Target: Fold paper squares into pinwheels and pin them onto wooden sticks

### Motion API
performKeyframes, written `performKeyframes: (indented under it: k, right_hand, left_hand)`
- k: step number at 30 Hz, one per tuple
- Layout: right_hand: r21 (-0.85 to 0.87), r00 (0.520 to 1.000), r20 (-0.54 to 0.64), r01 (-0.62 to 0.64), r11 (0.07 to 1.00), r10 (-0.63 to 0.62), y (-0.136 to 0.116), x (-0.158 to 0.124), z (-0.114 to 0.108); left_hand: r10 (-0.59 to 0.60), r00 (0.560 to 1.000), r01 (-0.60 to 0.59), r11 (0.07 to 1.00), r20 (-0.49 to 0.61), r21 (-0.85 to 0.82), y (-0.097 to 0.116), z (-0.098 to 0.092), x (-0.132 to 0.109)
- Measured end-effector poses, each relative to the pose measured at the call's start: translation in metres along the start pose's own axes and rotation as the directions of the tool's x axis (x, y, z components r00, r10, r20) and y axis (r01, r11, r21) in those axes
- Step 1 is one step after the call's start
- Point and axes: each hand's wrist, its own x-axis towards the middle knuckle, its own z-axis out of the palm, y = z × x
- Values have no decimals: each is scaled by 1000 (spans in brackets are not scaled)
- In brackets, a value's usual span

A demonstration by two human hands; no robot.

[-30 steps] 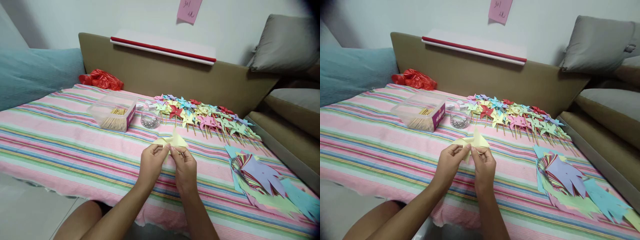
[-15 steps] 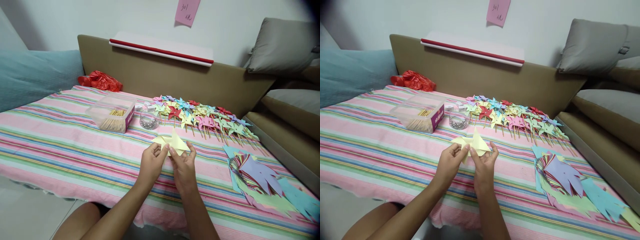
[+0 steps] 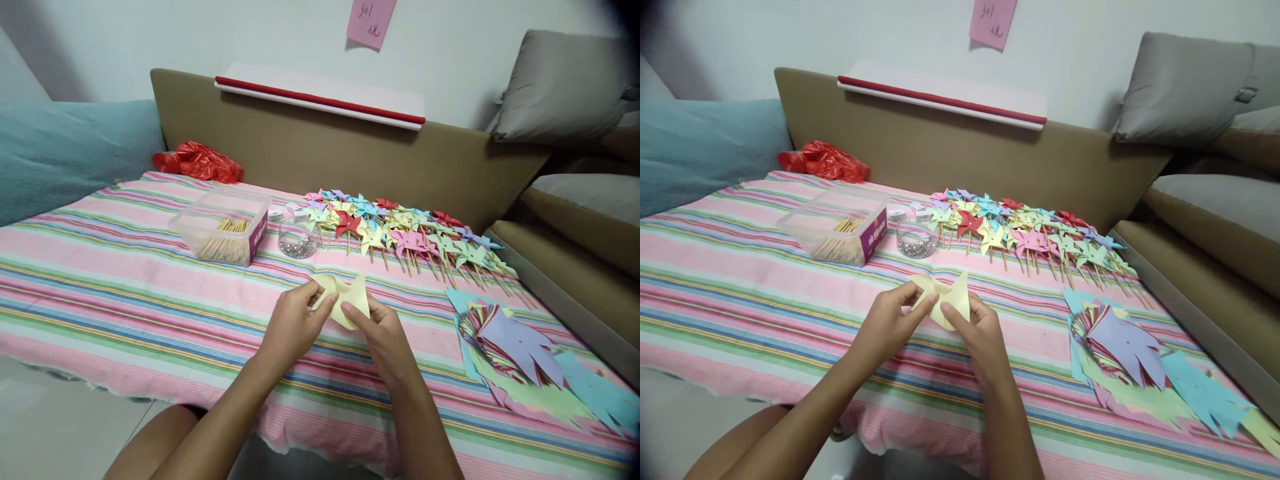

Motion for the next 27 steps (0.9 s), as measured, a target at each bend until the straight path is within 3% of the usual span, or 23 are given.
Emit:
performKeyframes:
  k: [5, 9, 13, 16, 21, 27]
  right_hand:
    - [-18, 999, -19, -45, 999, 44, 4, 0, -1]
    - [19, 997, -40, -58, 998, 59, 5, 0, 4]
    - [299, 978, -203, 24, 954, 39, 7, 3, 20]
    - [409, 973, -228, 74, 910, 23, 9, 5, 33]
    - [366, 959, -280, 75, 928, 33, 15, 2, 45]
    - [358, 959, -283, 89, 930, 17, 15, 1, 50]
  left_hand:
    - [33, 994, -36, 999, 101, 24, -2, -7, 1]
    - [-31, 985, 70, 970, 170, -233, -4, -11, 4]
    - [-166, 971, 238, 764, 174, -599, -2, -6, 5]
    - [-206, 953, 304, 663, 223, -684, 2, 5, 2]
    - [-249, 961, 257, 652, 119, -714, 9, 26, -4]
    - [-306, 951, 233, 656, 28, -718, 9, 28, -3]
